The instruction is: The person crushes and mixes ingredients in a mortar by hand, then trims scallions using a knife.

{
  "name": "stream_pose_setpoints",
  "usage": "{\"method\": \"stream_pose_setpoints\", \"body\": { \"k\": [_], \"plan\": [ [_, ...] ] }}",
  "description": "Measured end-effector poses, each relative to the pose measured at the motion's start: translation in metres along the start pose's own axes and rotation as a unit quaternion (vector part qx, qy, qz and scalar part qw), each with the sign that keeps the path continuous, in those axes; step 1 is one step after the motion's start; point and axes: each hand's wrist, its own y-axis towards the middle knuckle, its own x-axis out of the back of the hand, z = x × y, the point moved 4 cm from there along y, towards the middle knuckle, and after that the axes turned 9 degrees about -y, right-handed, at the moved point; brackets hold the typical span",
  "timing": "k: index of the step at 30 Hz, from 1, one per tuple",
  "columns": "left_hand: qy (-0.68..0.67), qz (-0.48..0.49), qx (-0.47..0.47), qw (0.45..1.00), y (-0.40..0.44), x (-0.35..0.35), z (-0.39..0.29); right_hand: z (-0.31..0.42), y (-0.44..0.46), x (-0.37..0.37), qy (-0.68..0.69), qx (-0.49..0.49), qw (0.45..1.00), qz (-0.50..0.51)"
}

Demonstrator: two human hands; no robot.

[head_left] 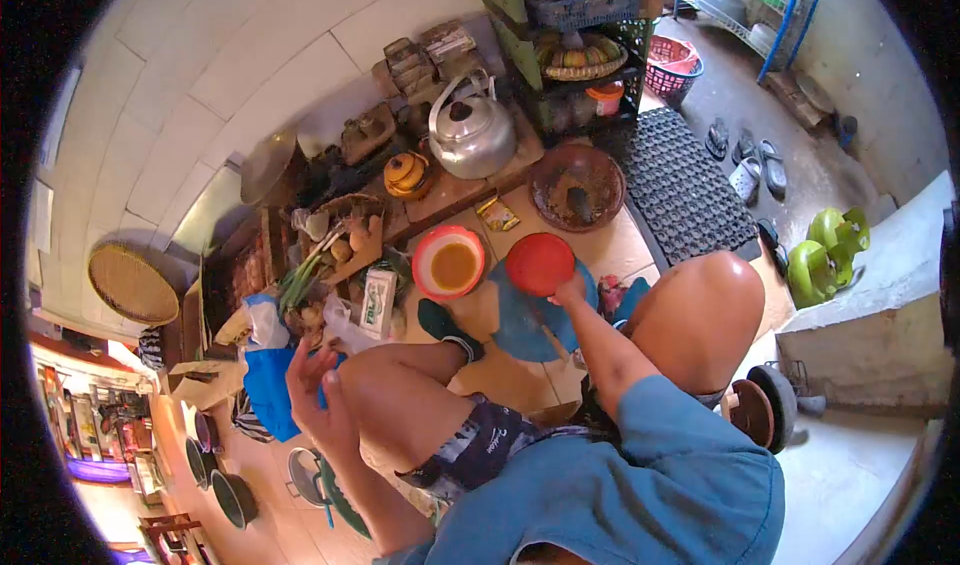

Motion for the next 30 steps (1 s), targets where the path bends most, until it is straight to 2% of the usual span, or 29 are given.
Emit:
{"method": "stream_pose_setpoints", "body": {
  "k": [4, 7, 8, 9, 10, 11, 12, 13, 16, 19, 22, 24, 25, 28, 30],
  "plan": [
    [0.024, -0.034, 0.015, 0.999, -0.018, -0.005, 0.025, -0.001, 0.007, -0.008, 0.022, 0.044, 0.998, 0.028],
    [0.107, -0.002, -0.052, 0.993, -0.034, -0.016, 0.045, -0.011, 0.034, -0.018, -0.011, 0.052, 0.998, 0.04],
    [0.099, -0.018, -0.058, 0.993, -0.036, -0.02, 0.047, -0.015, 0.041, -0.016, -0.025, 0.059, 0.997, 0.045],
    [0.092, -0.035, -0.062, 0.993, -0.038, -0.024, 0.046, -0.017, 0.045, -0.015, -0.044, 0.072, 0.996, 0.039],
    [0.084, -0.052, -0.066, 0.993, -0.036, -0.027, 0.045, -0.018, 0.052, -0.011, -0.109, 0.129, 0.986, -0.009],
    [0.081, -0.072, -0.084, 0.991, -0.031, -0.027, 0.045, -0.016, 0.054, -0.005, -0.219, 0.235, 0.939, -0.122],
    [0.077, -0.092, -0.102, 0.988, -0.024, -0.025, 0.046, -0.009, 0.045, 0.002, -0.307, 0.335, 0.849, -0.27],
    [0.073, -0.111, -0.121, 0.984, -0.018, -0.024, 0.046, 0.001, 0.03, 0.005, -0.337, 0.399, 0.761, -0.383],
    [0.054, -0.134, -0.09, 0.986, -0.016, -0.023, 0.053, 0.072, -0.013, 0.005, -0.248, 0.431, 0.84, -0.216],
    [0.03, -0.127, -0.054, 0.99, -0.017, -0.027, 0.054, 0.076, 0.012, -0.031, -0.228, 0.541, 0.806, -0.077],
    [0.011, -0.128, -0.037, 0.991, -0.011, -0.028, 0.057, 0.026, 0.091, -0.072, -0.328, 0.503, 0.797, -0.062],
    [0.022, -0.137, -0.018, 0.99, -0.013, -0.021, 0.066, 0.037, 0.083, -0.077, -0.385, 0.441, 0.809, -0.061],
    [0.015, -0.173, 0.01, 0.985, -0.016, -0.018, 0.07, 0.041, 0.081, -0.081, -0.412, 0.408, 0.812, -0.061],
    [0.018, -0.169, -0.025, 0.985, -0.014, -0.02, 0.071, 0.034, 0.09, -0.086, -0.461, 0.334, 0.814, -0.112],
    [0.048, -0.18, 0.003, 0.982, -0.016, -0.017, 0.073, -0.008, 0.143, -0.102, -0.393, 0.241, 0.887, -0.036]
  ]
}}
